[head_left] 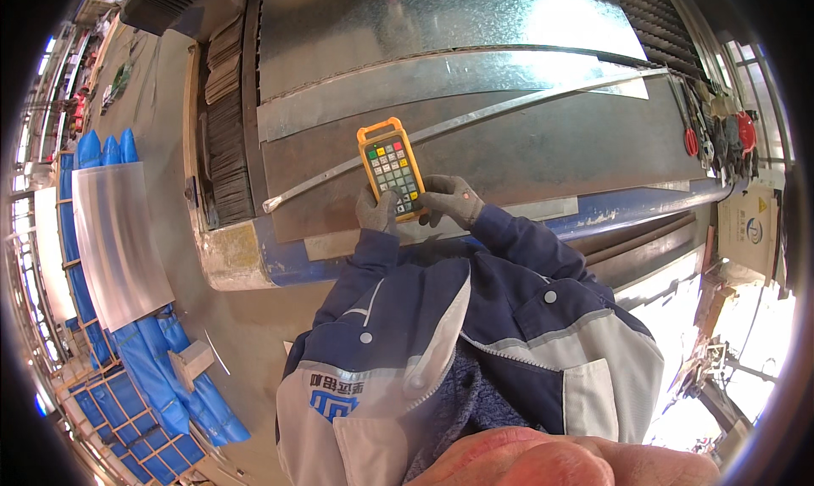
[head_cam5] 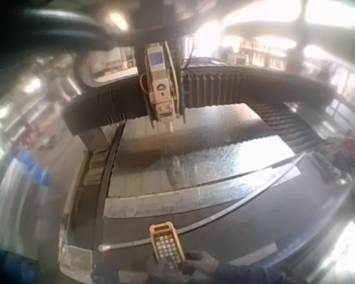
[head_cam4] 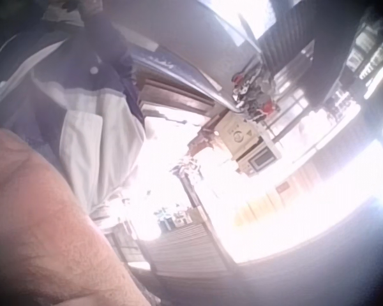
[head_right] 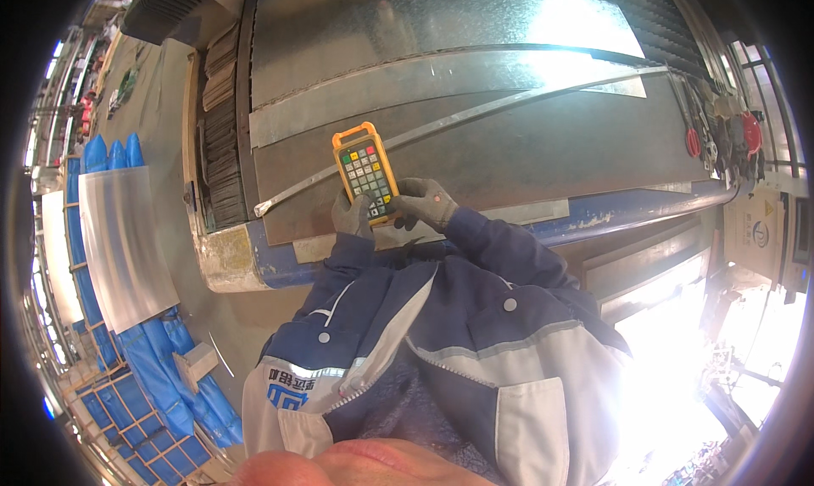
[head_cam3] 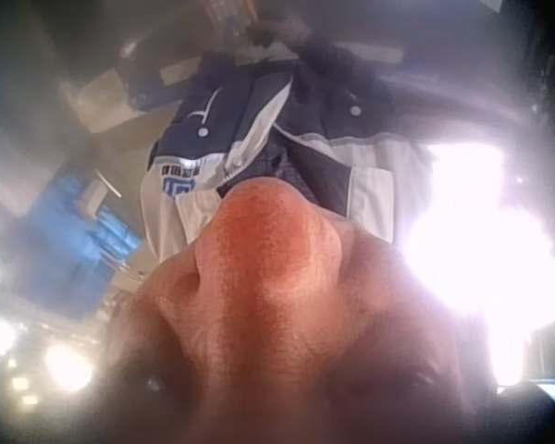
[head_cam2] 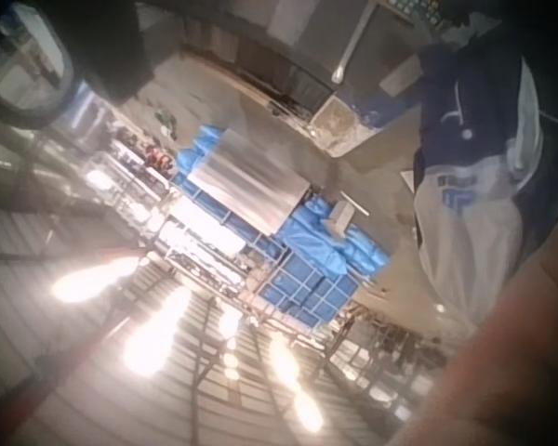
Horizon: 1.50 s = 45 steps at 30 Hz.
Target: The person picks up and places large metal sheets onto a machine bed, then retrieves a handheld remote control from a drawer and operates it.
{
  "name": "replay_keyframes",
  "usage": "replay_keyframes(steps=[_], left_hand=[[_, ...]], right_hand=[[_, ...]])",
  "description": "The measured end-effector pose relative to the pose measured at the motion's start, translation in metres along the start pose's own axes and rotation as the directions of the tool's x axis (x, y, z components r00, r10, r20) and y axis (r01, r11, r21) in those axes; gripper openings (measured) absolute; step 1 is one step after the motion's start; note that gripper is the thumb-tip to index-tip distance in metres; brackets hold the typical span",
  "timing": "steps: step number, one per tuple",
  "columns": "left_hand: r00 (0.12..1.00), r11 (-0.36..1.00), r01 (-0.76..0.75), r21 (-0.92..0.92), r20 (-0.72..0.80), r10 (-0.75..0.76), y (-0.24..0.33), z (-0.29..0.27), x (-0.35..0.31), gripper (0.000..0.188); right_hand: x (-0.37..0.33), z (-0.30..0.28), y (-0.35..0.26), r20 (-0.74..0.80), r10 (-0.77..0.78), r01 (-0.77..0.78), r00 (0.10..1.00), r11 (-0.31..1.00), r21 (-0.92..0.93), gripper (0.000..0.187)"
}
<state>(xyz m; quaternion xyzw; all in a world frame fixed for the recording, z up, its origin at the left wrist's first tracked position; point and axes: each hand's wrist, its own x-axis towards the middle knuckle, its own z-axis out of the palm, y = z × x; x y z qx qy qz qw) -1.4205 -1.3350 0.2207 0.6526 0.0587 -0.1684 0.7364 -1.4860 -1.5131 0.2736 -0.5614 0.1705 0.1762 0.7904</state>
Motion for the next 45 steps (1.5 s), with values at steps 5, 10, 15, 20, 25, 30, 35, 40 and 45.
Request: replay_keyframes(steps=[5, 10, 15, 20, 25, 30, 35, 40, 45], left_hand=[[1.0, 0.999, -0.001, -0.032, 0.019, 0.002, 0.003, -0.002, 0.001, 0.033], [0.99, 0.999, 0.041, 0.015, 0.134, -0.043, 0.006, -0.006, -0.009, 0.038], [0.983, 0.997, 0.026, -0.069, 0.185, -0.012, 0.003, -0.015, -0.013, 0.046], [0.918, 0.944, -0.221, 0.246, 0.38, 0.116, 0.002, -0.026, -0.014, 0.045], [0.942, 0.992, 0.122, -0.039, 0.318, -0.103, 0.004, -0.017, -0.024, 0.041], [0.958, 0.99, -0.113, 0.09, 0.274, 0.085, 0.004, -0.01, -0.022, 0.043], [0.928, 1.0, 0.019, 0.023, 0.372, -0.026, 0.012, -0.014, -0.018, 0.047], [0.886, 0.972, 0.215, -0.096, 0.438, -0.153, 0.028, -0.017, -0.022, 0.048], [0.885, 0.958, 0.25, -0.142, 0.436, -0.167, 0.021, -0.017, -0.014, 0.05]], right_hand=[[0.002, -0.002, 0.008, -0.027, -0.032, 0.033, 0.999, 0.999, 0.037, 0.047], [-0.002, -0.003, 0.018, -0.071, -0.007, 0.013, 0.997, 0.996, 0.088, 0.047], [-0.002, 0.004, 0.017, -0.117, 0.022, -0.016, 0.993, 0.999, 0.048, 0.048], [0.001, 0.011, 0.02, -0.222, -0.031, 0.01, 0.975, 0.996, -0.093, 0.035], [0.0, 0.016, 0.015, -0.304, 0.027, -0.065, 0.952, 0.991, -0.116, 0.042], [-0.004, 0.015, 0.008, -0.275, 0.046, -0.093, 0.96, 0.983, -0.16, 0.042], [-0.006, 0.01, 0.011, -0.209, 0.067, -0.071, 0.976, 0.997, -0.013, 0.043], [-0.005, 0.009, 0.013, -0.147, 0.086, -0.075, 0.985, 0.994, 0.077, 0.047], [-0.005, 0.004, 0.017, -0.147, 0.013, -0.012, 0.989, 1.0, 0.01, 0.042]])
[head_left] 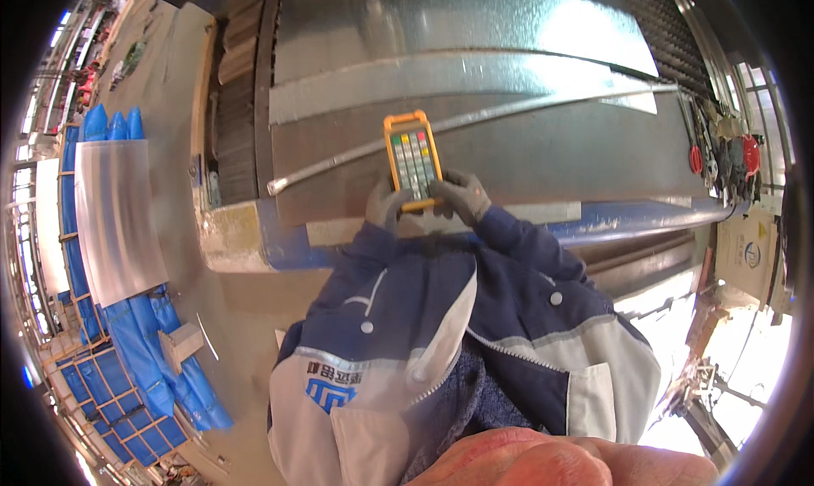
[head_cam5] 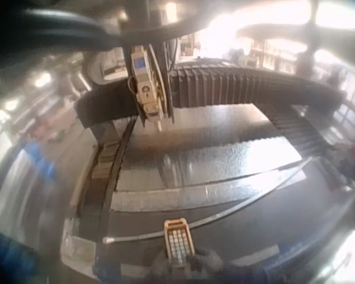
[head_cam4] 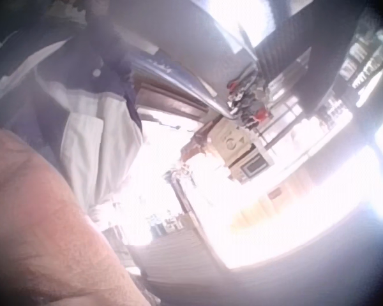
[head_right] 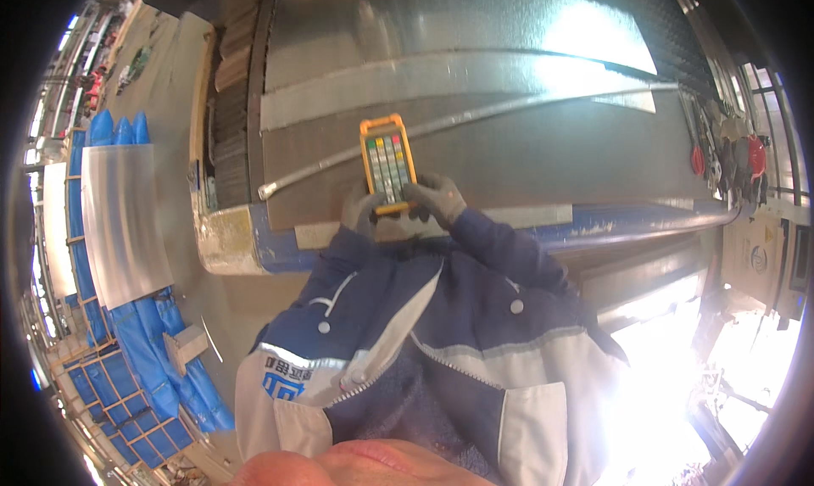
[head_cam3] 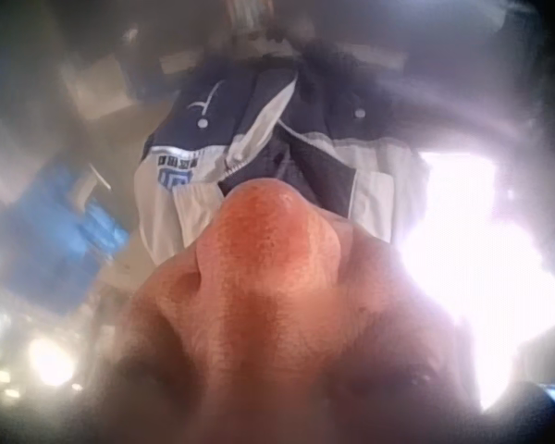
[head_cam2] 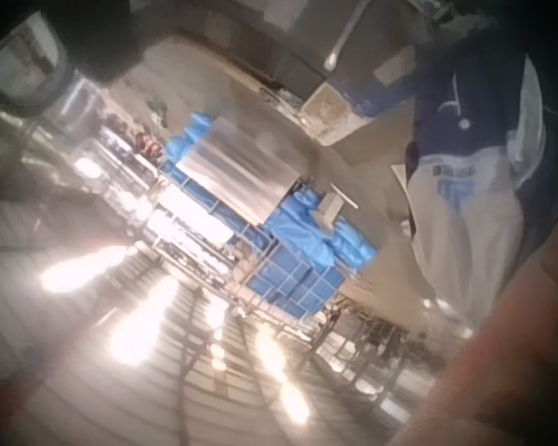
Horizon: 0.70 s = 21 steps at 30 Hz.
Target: The person picks up and places large metal sheets onto a machine bed, then retrieves a handheld remote control from a drawer and operates it.
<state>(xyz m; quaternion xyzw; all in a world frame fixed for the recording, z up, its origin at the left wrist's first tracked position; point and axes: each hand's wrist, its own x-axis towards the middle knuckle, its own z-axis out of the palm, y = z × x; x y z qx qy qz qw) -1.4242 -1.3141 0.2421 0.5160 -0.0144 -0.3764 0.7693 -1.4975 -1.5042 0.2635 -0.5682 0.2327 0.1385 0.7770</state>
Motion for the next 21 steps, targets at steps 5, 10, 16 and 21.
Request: replay_keyframes(steps=[5, 10, 16, 21], left_hand=[[0.994, 0.988, -0.094, 0.126, -0.042, 0.1, -0.019, -0.009, 0.006, 0.048], [0.987, 0.986, -0.157, 0.053, -0.036, 0.159, -0.02, -0.003, 0.006, 0.053], [0.96, 0.987, -0.134, 0.09, -0.237, 0.152, -0.015, 0.014, 0.014, 0.045], [0.941, 0.986, -0.117, 0.119, -0.303, 0.149, -0.019, 0.018, 0.016, 0.043]], right_hand=[[0.002, -0.003, 0.015, 0.039, -0.075, 0.074, 0.996, 0.997, 0.036, 0.044], [0.002, -0.002, 0.015, 0.049, -0.109, 0.106, 0.993, 0.993, 0.053, 0.042], [-0.003, 0.002, -0.003, 0.081, -0.128, 0.135, 0.988, 0.988, -0.08, 0.039], [-0.003, 0.005, -0.006, 0.059, -0.073, 0.075, 0.996, 0.997, -0.028, 0.046]])
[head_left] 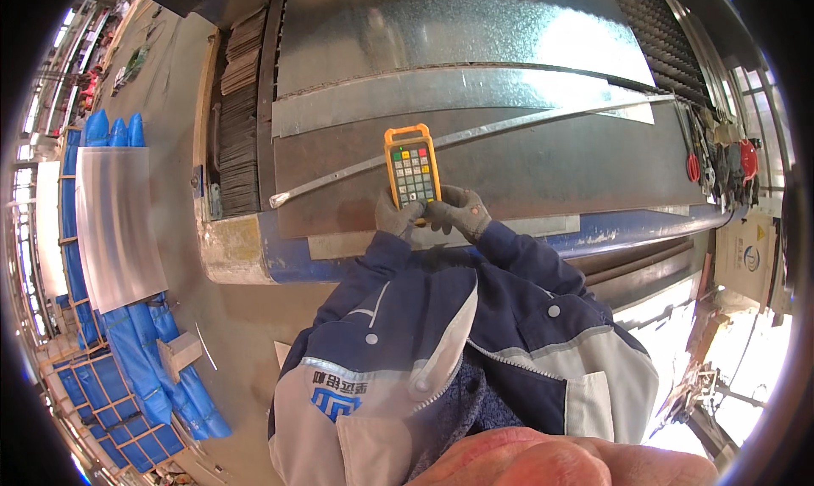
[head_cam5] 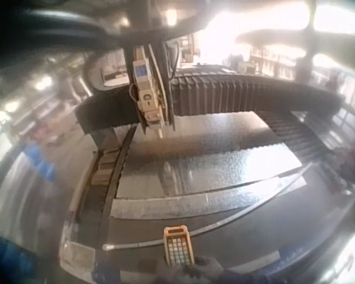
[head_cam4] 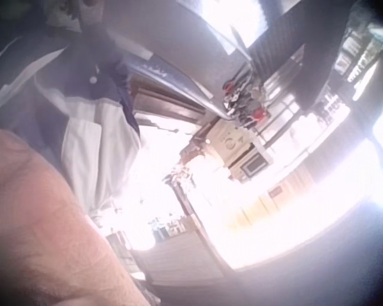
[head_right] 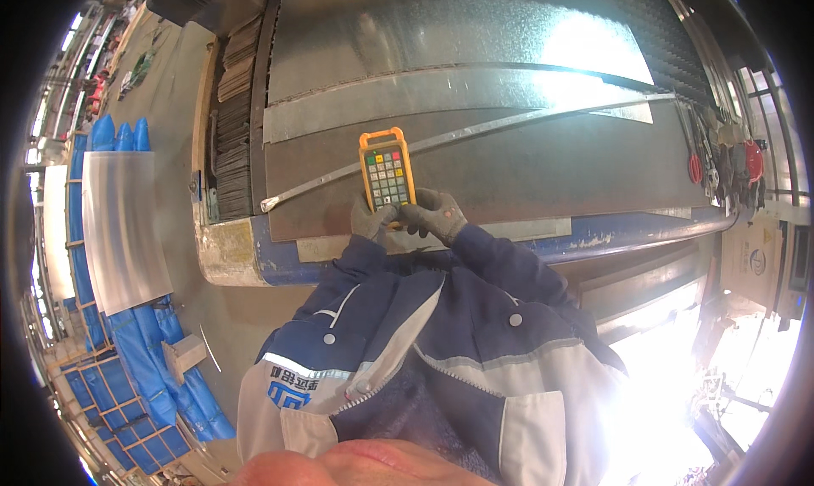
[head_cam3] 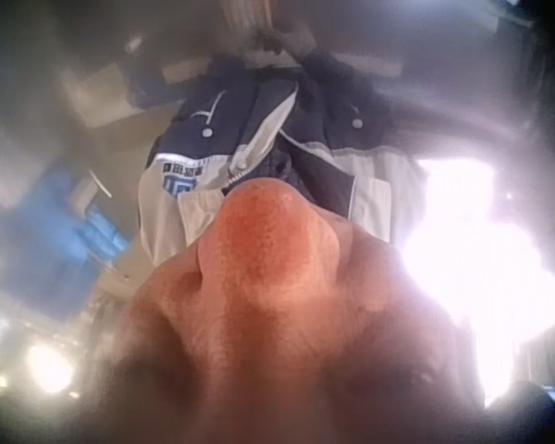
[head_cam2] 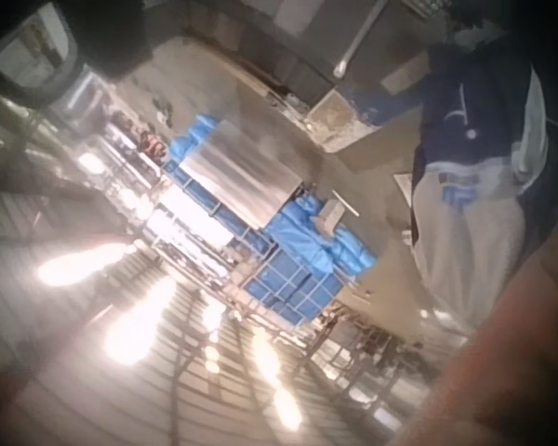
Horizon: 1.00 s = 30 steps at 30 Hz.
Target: The person picks up and places large metal sheets onto a machine bed, then retrieves a handheld remote control from a drawer and operates it.
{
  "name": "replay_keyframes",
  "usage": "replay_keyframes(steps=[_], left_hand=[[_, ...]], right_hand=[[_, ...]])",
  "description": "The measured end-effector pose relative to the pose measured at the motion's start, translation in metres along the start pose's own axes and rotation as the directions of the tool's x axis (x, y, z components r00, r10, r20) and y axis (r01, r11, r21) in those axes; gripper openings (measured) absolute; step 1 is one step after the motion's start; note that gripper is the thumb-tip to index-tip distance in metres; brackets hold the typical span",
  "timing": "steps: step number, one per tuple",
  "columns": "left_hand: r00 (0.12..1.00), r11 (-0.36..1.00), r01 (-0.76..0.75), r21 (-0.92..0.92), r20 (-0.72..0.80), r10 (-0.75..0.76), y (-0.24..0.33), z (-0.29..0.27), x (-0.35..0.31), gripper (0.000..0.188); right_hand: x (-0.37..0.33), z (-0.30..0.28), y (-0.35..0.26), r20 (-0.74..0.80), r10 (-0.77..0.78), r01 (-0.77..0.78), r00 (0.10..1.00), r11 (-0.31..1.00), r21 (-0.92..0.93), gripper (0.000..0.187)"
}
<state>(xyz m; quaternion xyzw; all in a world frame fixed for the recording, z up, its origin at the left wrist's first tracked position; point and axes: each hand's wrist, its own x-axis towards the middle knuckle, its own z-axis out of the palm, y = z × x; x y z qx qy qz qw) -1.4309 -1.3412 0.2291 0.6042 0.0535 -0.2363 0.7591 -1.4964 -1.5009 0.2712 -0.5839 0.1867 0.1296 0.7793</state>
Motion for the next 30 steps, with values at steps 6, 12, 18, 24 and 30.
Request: replay_keyframes(steps=[6, 12, 18, 24, 30], left_hand=[[1.0, 0.995, -0.02, 0.097, -0.005, 0.021, -0.007, -0.006, 0.002, 0.045], [0.999, 0.997, -0.014, 0.077, 0.047, 0.01, -0.002, -0.005, 0.0, 0.046], [0.979, 0.999, 0.047, 0.005, 0.196, -0.047, 0.006, -0.012, -0.002, 0.045], [0.972, 0.974, 0.133, -0.185, 0.216, -0.091, 0.005, -0.029, -0.005, 0.055], [0.933, 0.984, 0.131, -0.122, 0.35, -0.081, 0.016, -0.03, -0.015, 0.069]], right_hand=[[-0.002, 0.001, 0.002, 0.0, 0.021, -0.021, 1.0, 0.999, 0.036, 0.05], [-0.001, 0.001, 0.002, 0.001, 0.038, -0.038, 0.999, 0.999, 0.034, 0.047], [0.003, -0.009, 0.01, 0.03, 0.024, -0.025, 0.999, 0.999, 0.029, 0.041], [0.003, -0.014, 0.016, 0.018, 0.007, -0.008, 1.0, 1.0, 0.012, 0.042], [0.0, -0.017, 0.016, 0.071, 0.037, -0.042, 0.997, 0.996, 0.077, 0.058]])
